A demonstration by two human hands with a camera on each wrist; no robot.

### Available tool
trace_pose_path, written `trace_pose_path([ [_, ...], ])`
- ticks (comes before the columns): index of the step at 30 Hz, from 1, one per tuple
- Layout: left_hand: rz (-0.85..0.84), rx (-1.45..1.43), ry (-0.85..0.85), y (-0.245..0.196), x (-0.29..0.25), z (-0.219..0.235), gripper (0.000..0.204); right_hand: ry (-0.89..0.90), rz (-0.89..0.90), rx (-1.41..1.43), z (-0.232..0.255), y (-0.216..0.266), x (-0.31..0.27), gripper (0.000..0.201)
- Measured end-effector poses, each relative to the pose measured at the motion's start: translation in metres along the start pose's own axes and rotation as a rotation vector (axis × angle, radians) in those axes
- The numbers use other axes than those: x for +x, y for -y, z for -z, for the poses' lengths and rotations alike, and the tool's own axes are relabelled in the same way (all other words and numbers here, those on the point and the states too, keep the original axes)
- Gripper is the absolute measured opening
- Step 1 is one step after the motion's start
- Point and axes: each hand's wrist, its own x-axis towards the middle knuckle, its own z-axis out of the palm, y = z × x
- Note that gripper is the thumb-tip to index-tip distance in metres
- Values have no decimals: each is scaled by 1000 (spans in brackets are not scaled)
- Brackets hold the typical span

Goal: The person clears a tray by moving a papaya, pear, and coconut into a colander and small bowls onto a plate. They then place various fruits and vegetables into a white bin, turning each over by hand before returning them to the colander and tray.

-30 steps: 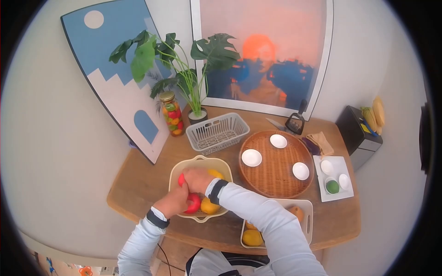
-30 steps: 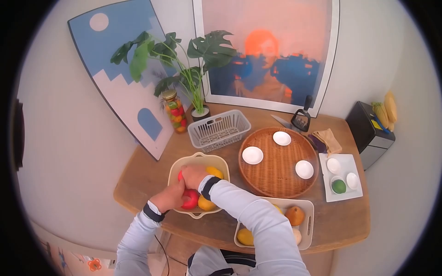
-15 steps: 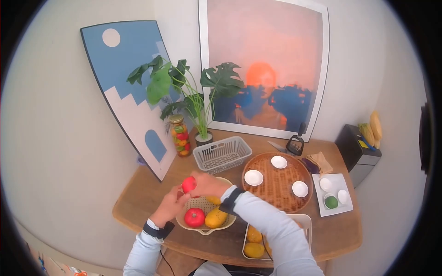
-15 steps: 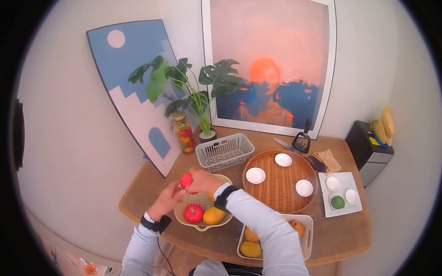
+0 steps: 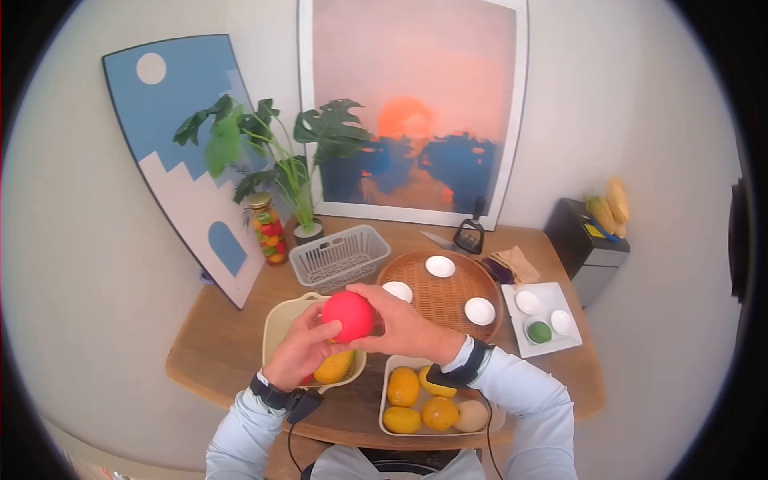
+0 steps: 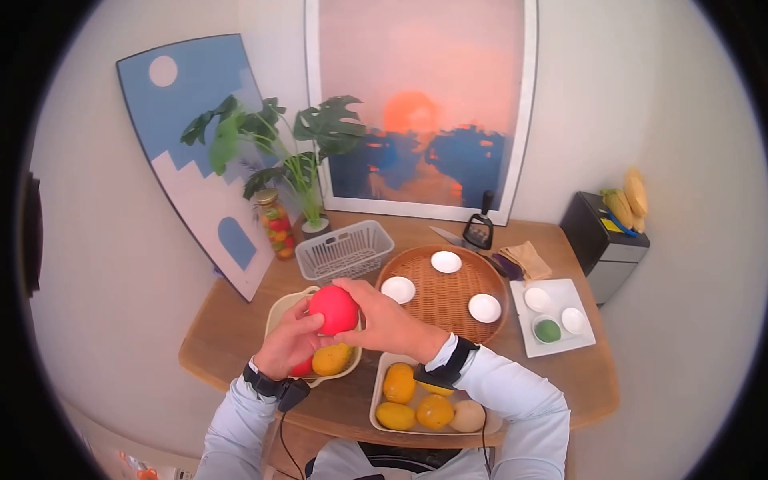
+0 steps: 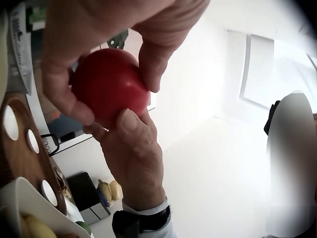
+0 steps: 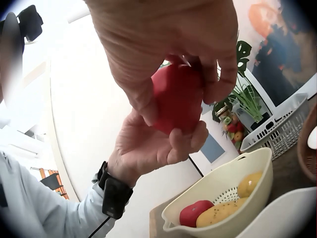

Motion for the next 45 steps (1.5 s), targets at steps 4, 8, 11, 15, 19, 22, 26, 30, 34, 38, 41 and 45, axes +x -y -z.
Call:
trace_pose_path([
  [4, 37, 174, -10, 25, 15, -40, 54, -61, 15, -267, 22, 2, -43, 84],
  [8, 82, 297, 85, 48, 32, -70, 54, -166, -41, -390, 40, 9, -87, 82],
  [11, 151, 332, 183, 59, 46, -100, 54, -237, -75, -435, 56, 7, -116, 77],
  [15, 143, 456, 339, 90, 71, -125, 60, -287, -121, -482, 79, 11, -149, 72],
  [19, 265, 468, 407, 110, 88, -147, 52, -416, -230, -529, 101, -8, -186, 70],
  [22, 221, 820, 546, 117, 90, -135, 42, -752, -518, -629, 154, -55, -240, 74],
  [26, 167, 891, 467, 101, 63, -117, 29, -947, -738, -777, 218, -143, -323, 71],
  [30, 151, 891, 280, 82, 36, -85, 26, -990, -942, -765, 236, -176, -352, 76],
  [34, 194, 792, 55, 64, 12, -51, 26, -969, -989, -825, 235, -216, -364, 78],
  [38, 159, 930, -161, 51, -6, -2, 26, -953, -1120, -691, 234, -229, -374, 79],
  [41, 40, 1012, -308, 36, -18, 17, 29, -852, -1143, -610, 237, -186, -364, 69],
  [45, 3, 1446, -327, 18, -31, 69, 38, -1087, -891, -556, 244, -222, -423, 83],
])
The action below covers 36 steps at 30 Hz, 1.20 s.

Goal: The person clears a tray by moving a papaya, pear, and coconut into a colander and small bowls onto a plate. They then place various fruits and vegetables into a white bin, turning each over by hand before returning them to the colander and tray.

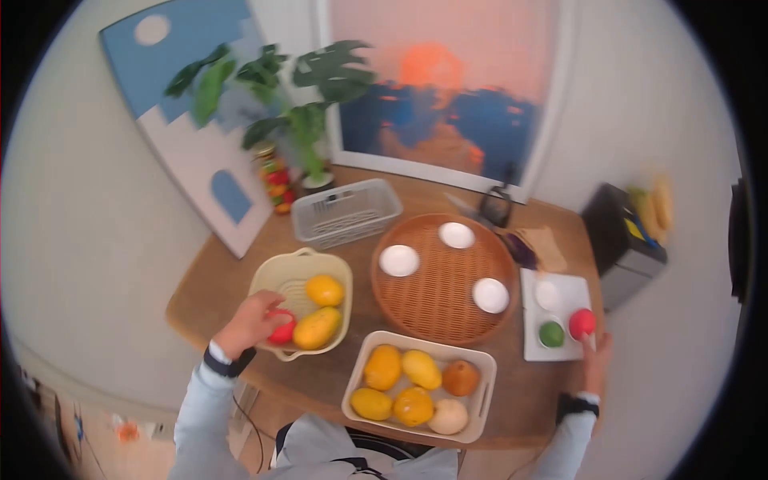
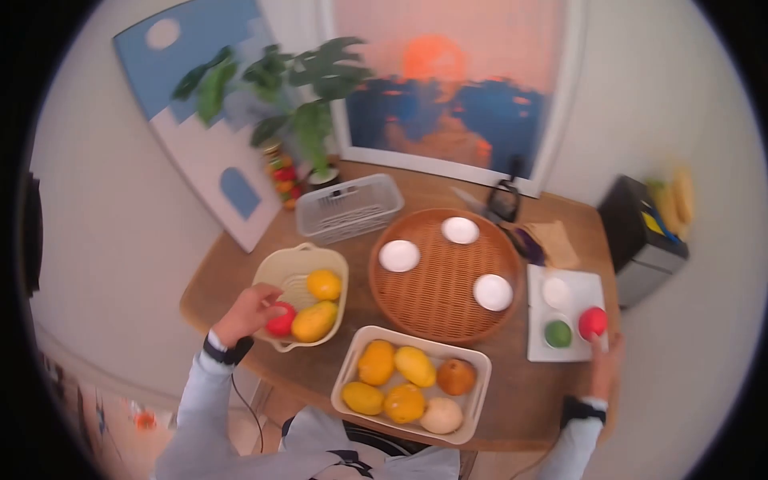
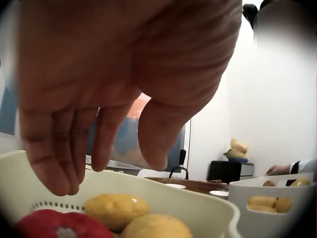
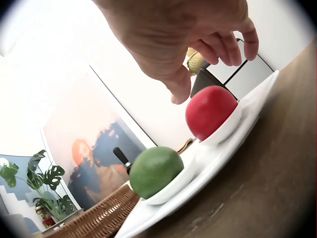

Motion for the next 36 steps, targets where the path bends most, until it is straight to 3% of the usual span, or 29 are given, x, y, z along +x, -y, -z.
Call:
trace_pose_path([
  [2, -26, 190, 75, 15, -2, 8, 40, 8, 100, -118, 21, -14, -4, 66],
  [4, -16, 259, 219, 26, 0, 10, 49, 2, 74, 25, 32, 1, -27, 46],
  [10, -56, 282, 384, 35, 11, -3, 66, 191, 1, 54, 52, 76, -89, 31],
  [13, -76, 362, 524, 39, 24, -12, 68, 177, 85, -30, 50, 81, -101, 30],
  [16, -76, 390, 463, 35, 25, -9, 70, 199, 76, -8, 51, 98, -112, 29],
  [19, -12, 369, 215, 4, 26, 12, 72, 187, 58, 125, 50, 100, -115, 33],
  [20, -110, 259, 117, 1, 28, 13, 70, 209, 68, 159, 50, 112, -118, 32],
  [23, 16, -546, 232, -34, 37, 11, 61, 259, 143, 204, 42, 171, -124, 31],
  [24, 72, -965, 345, -52, 36, 4, 52, 262, 197, 189, 37, 199, -129, 30],
  [27, 161, -1527, 699, -109, 42, -16, 54, 452, 294, 292, 24, 267, -144, 33],
  [30, 239, -1583, 827, -150, 52, -66, 55, 608, 444, 295, 15, 320, -163, 48],
  [31, 281, -1620, 874, -162, 55, -79, 56, 695, 566, 260, 14, 327, -164, 57],
  [32, 225, -1637, 1024, -169, 60, -91, 52, 730, 625, 291, 6, 329, -164, 62],
  [34, 206, -1707, 1124, -186, 63, -113, 50, 687, 756, 289, -5, 334, -167, 74],
  [36, 181, -1748, 1194, -200, 65, -136, 48, 671, 695, 318, -12, 333, -170, 80],
])
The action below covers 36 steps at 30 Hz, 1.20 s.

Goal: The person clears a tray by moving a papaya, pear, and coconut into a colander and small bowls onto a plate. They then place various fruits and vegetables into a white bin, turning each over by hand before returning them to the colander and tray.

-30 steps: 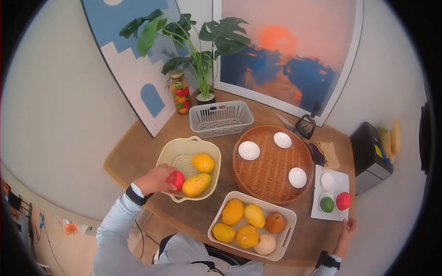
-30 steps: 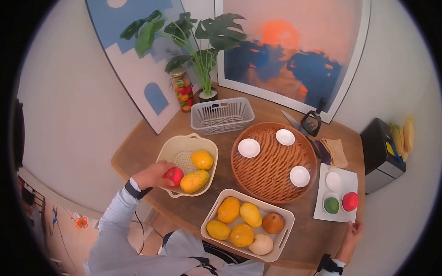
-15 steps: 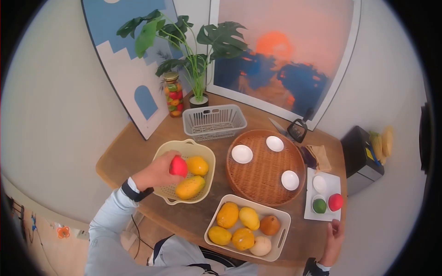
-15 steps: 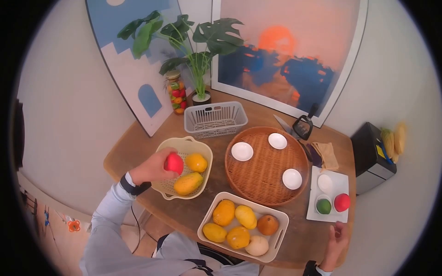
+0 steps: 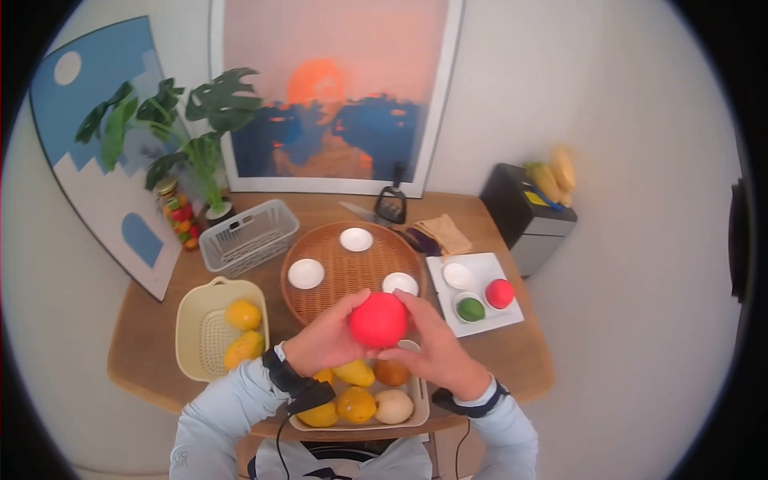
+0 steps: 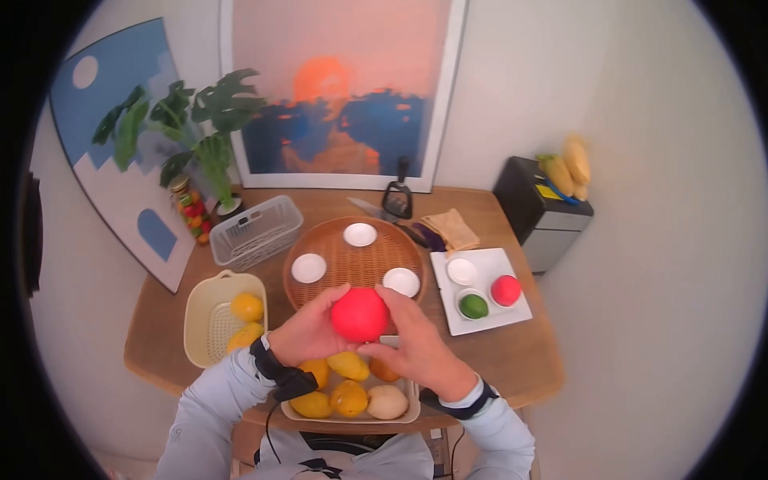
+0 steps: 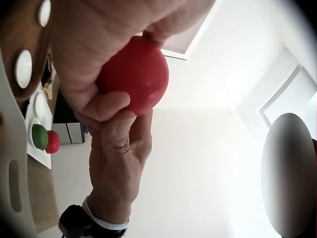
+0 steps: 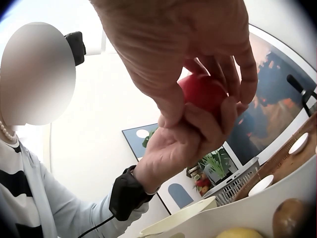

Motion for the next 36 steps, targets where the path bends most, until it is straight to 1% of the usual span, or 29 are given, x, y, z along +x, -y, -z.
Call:
trace_pose_path([
  [1, 13, 25, -58, 5, 9, -4, 48, -16, -20, 20, 0, -3, -1, 83],
  [2, 24, 50, -118, 9, 17, -8, 49, -37, 1, -48, 3, -8, -3, 87],
  [3, 32, 74, -180, 12, 23, -11, 49, -56, 1, -74, 5, -13, -6, 87],
  [5, 42, 122, -211, 17, 36, -12, 49, -84, 5, -122, 9, -21, -11, 86],
  [7, 53, 157, -241, 24, 50, -1, 48, -109, -35, -170, 13, -28, -15, 82],
  [10, 33, 358, -229, 32, 80, 18, 46, -116, -131, -279, 18, -49, -16, 78],
  [12, -5, 599, -320, 37, 107, 21, 46, -113, -226, -336, 29, -61, -8, 75],
  [13, -26, 719, -367, 36, 119, 19, 47, -160, -249, -384, 36, -75, -5, 73],
  [14, -1, 853, -370, 31, 125, 8, 50, -208, -268, -431, 44, -96, -2, 72],
  [15, 28, 918, -362, 29, 135, 8, 50, -256, -288, -477, 51, -117, 3, 71],
  [17, 86, 1055, -343, 30, 162, 20, 50, -231, -391, -546, 70, -156, 19, 70],
  [18, -52, 1117, -316, 39, 176, 35, 45, -219, -443, -582, 77, -175, 26, 69],
  [21, 106, 1269, -244, 37, 201, 51, 42, -229, -496, -651, 85, -228, 39, 69],
  [22, 144, 1297, -263, 41, 206, 61, 41, -218, -527, -697, 85, -240, 43, 72],
  [25, 150, 1368, -236, 39, 189, 48, 41, -110, -638, -712, 84, -256, 51, 70],
  [26, 131, 1462, -205, 36, 182, 46, 41, -85, -664, -697, 83, -261, 51, 70],
  [28, 145, 1511, -195, 29, 168, 42, 40, -27, -717, -667, 82, -266, 48, 71],
  [32, 107, 1516, -194, 16, 148, 47, 37, 6, -764, -585, 90, -269, 45, 74],
  [36, 39, 1564, -148, -8, 121, 35, 34, -72, -745, -638, 95, -255, 39, 74],
])
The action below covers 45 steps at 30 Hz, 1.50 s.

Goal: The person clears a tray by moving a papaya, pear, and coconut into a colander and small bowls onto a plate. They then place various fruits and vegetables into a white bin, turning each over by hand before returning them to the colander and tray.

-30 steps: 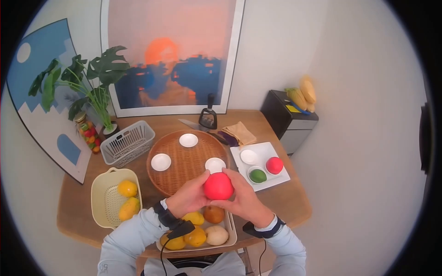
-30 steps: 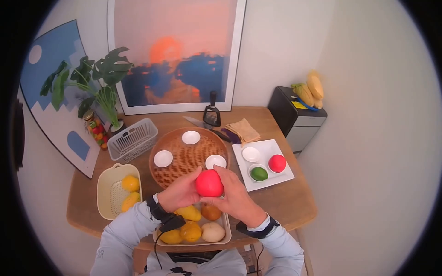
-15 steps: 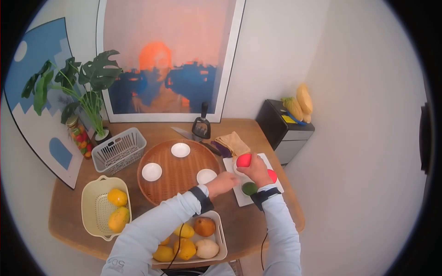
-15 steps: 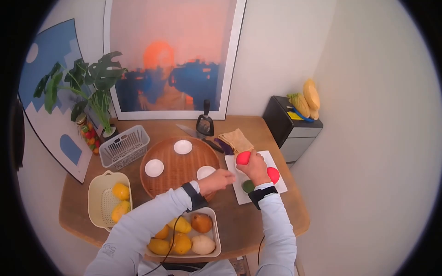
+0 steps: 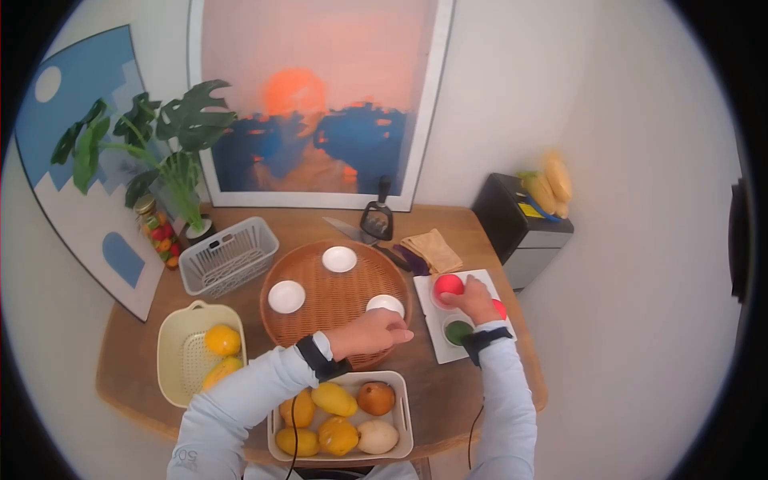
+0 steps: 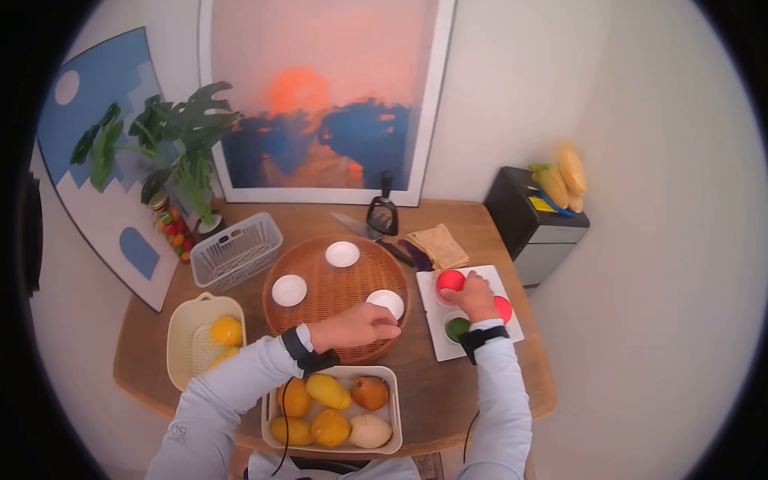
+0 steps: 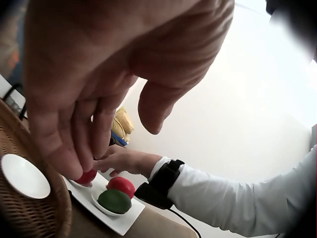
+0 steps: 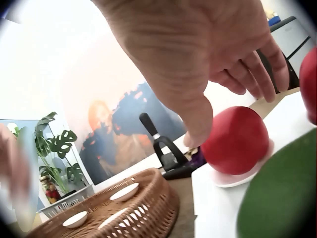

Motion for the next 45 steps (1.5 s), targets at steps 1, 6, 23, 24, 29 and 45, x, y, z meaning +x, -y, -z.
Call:
trace_pose_path([
  [1, -11, 17, -6, -3, -11, 8, 34, -112, 100, 25, 5, 2, -11, 73],
  [6, 21, 157, 40, -22, -84, 39, 38, -115, 266, 251, 30, 37, -66, 55],
  [23, -87, 176, -321, 24, -252, -22, 23, 229, 601, 472, 20, 106, -263, 32],
  [24, -107, 162, -336, 28, -252, -24, 21, 199, 626, 472, 14, 104, -264, 31],
  [29, -159, 383, -395, 38, -247, -38, 27, 92, 667, 456, -9, 100, -274, 21],
  [45, -118, 435, -538, 26, -238, -50, 19, 100, 610, 529, -15, 95, -277, 16],
])
